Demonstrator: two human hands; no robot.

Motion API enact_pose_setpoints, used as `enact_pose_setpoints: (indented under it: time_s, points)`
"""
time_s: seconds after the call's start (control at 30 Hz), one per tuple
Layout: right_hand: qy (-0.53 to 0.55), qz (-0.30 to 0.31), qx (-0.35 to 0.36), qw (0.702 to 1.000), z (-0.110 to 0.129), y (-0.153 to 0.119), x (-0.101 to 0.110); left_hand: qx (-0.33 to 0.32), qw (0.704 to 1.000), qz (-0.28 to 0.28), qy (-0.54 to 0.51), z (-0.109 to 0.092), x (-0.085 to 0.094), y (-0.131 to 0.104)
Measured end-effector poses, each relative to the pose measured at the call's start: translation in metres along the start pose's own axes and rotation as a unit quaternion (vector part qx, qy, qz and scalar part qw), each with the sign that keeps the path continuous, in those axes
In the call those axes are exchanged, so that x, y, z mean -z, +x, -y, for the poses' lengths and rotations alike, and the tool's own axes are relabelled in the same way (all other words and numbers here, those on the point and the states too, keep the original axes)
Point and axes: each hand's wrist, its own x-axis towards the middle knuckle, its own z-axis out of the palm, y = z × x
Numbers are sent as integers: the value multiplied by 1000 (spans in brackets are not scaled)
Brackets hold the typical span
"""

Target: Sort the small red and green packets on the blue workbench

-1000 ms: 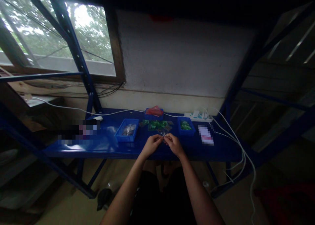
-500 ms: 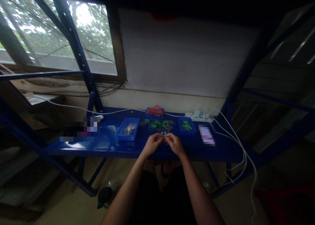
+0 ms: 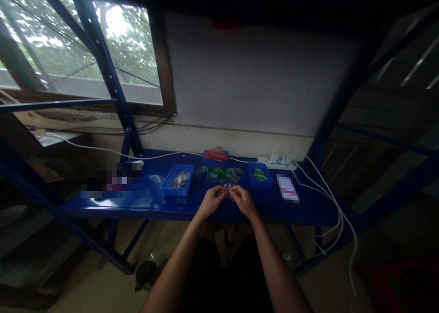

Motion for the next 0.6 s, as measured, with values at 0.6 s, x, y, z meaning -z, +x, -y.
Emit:
enact_pose_setpoints:
  time_s: [0.6]
  points:
    - [-46,-9,37,998,-1,0,0,-4,1000,-1,21,-6,3,-2]
